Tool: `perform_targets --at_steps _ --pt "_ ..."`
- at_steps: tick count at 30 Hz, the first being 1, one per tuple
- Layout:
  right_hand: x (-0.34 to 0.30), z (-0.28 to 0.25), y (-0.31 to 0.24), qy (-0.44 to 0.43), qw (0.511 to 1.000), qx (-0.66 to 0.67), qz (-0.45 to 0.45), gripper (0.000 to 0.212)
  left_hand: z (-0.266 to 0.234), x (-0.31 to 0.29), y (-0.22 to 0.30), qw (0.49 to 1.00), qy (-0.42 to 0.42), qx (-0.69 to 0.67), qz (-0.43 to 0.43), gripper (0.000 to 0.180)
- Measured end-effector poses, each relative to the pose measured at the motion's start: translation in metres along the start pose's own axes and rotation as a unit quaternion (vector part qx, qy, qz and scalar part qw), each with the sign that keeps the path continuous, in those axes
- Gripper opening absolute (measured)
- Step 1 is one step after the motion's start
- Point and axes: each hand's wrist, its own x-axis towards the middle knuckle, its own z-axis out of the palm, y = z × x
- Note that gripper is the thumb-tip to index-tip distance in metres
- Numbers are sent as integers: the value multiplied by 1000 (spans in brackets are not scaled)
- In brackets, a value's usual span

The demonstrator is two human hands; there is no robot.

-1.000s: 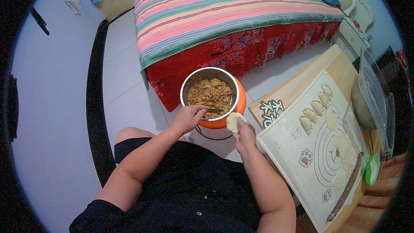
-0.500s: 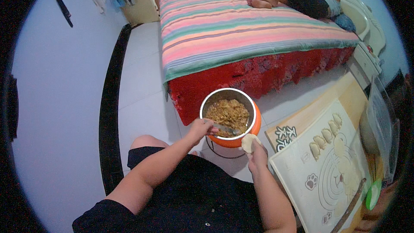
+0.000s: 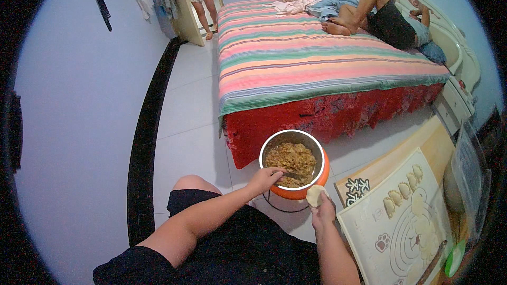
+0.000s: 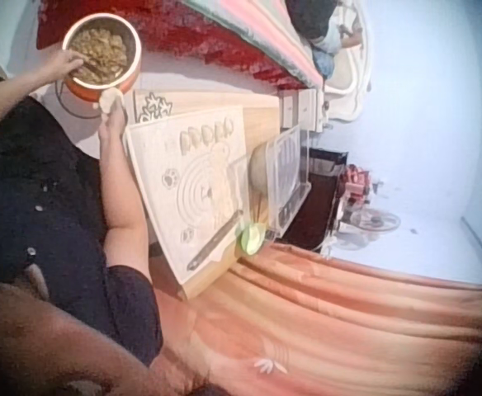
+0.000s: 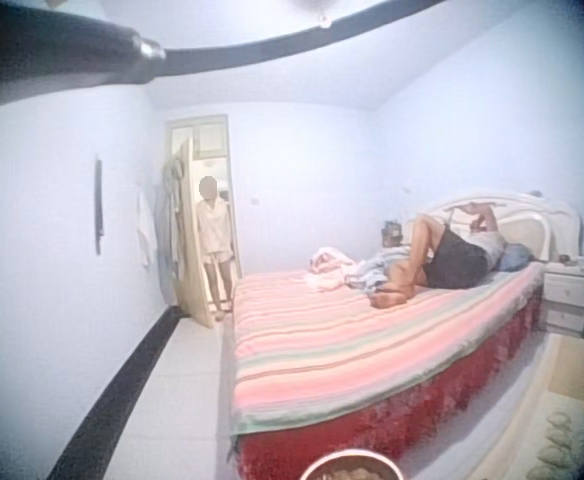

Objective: The person sits on the floor and assembles dumplings by scooping filling from a bowl with a spoon and placing it onto round dough wrappers. They fold and seal the wrappers by hand, then place the finished dumplings onto a silicone mat. The process is repeated for multiple dumplings.

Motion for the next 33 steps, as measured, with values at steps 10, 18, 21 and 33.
perform_targets --at_steps 10,18,21,33 --pt "4 -1 -3 -10 1000 11 -9 33 -14 16 -25 975 13 -183 -123 28" --pt "2 4 -5 8 1000 11 -28 32 -18 8 -18 932 64 -280 -221 27" --pt "1 4 -6 9 1000 13 -21 33 -20 9 -18 925 73 -291 -231 28" --pt "1 6 -5 -7 999 25 -18 34 -19 17 -25 997 38 -69 -22 29"
